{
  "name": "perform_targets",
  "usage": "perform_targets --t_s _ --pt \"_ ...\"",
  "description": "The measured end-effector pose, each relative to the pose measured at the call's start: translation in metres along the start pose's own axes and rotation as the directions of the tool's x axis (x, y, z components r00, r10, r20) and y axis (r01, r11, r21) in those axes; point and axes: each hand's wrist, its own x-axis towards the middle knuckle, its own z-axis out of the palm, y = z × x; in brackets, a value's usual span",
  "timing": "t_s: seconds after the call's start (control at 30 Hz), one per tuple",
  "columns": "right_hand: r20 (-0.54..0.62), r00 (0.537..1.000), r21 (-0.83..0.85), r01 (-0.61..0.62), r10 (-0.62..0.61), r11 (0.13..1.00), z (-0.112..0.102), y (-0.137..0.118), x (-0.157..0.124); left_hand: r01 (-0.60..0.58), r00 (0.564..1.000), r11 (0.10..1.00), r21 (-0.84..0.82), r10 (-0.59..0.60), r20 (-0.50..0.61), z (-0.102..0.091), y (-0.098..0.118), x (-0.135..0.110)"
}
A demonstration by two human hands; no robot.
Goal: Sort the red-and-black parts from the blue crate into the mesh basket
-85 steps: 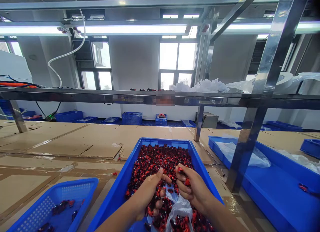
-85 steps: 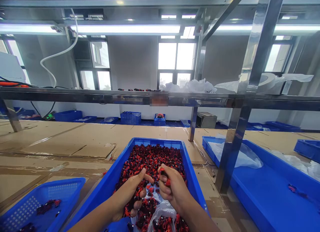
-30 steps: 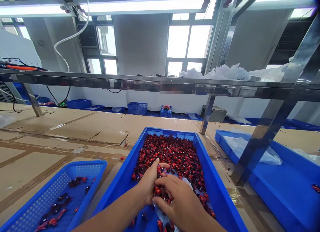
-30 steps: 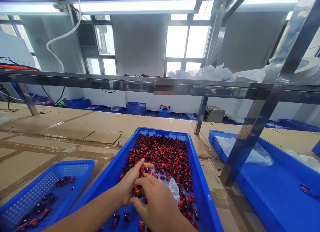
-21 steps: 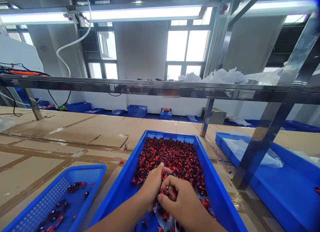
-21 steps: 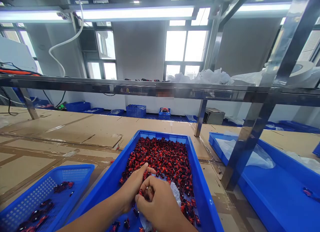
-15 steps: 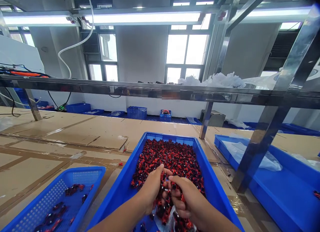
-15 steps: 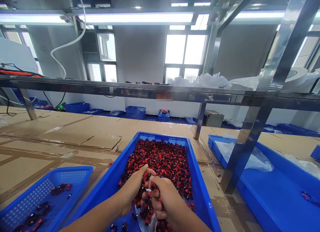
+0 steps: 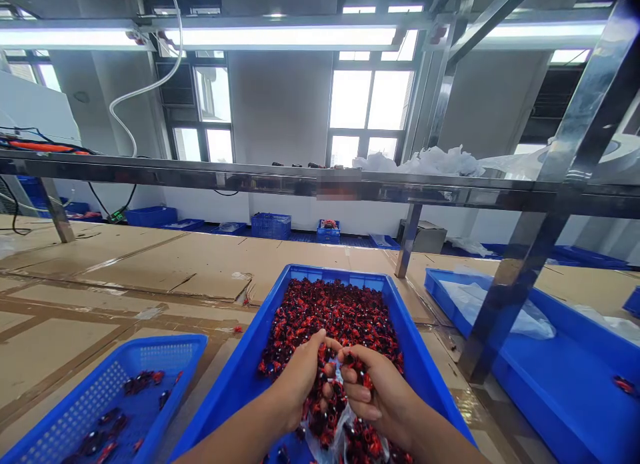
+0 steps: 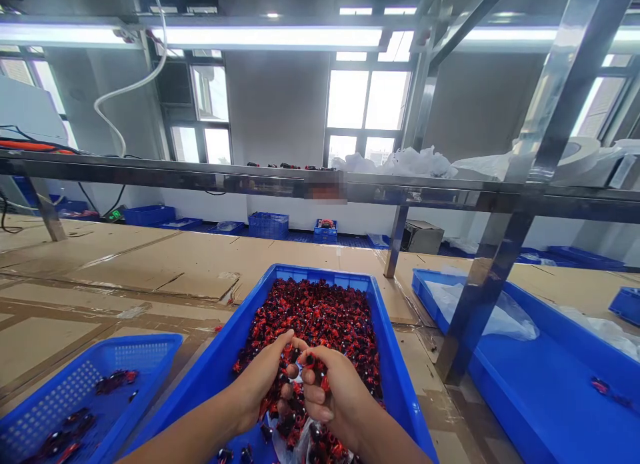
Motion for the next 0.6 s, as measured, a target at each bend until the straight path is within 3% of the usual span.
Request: perform_targets --t_s 0.13,0.23,0.27,0.33,0.4,0.43,0.5,0.6 --pt "0.059 0.998 -0.066 0.028 -0.024 0.997 0.004 -0.001 -0.003 -0.022 0.999 1.0 0.021 0.023 -0.047 0.0 0.0 0.001" --pt "0.117 0.978 -0.339 0.203 -0.174 0.919 0.006 0.002 -0.005 -0.041 0.995 0.999 0.023 0.043 -0.088 0.001 -0.001 0.001" --pt "0.128 0.955 -0.478 0.297 -0.269 0.827 0.007 0.003 -0.006 -0.043 0.994 0.999 0.019 0.045 -0.096 0.001 -0.001 0.001" --pt "0.188 0.871 -0.742 0.429 -0.454 0.515 0.008 0.005 -0.007 -0.037 0.995 0.999 0.0 0.036 -0.089 0.003 -0.002 0.001" --pt "0.281 0.793 -0.875 0.443 -0.54 0.194 0.009 0.006 -0.009 -0.04 0.999 0.999 -0.021 0.039 -0.038 0.004 -0.003 0.001" --pt "0.316 0.777 -0.9 0.428 -0.545 0.088 0.01 0.006 -0.011 -0.049 0.999 0.998 -0.031 0.048 -0.014 0.005 -0.004 0.001" --pt "0.36 0.772 -0.912 0.409 -0.524 -0.025 0.013 0.006 -0.013 -0.062 0.998 0.997 -0.047 0.062 0.0 0.006 -0.006 0.001" --pt "0.408 0.765 -0.904 0.414 -0.498 -0.105 0.016 0.007 -0.017 -0.063 0.997 0.995 -0.072 0.061 -0.039 0.006 -0.009 0.002"
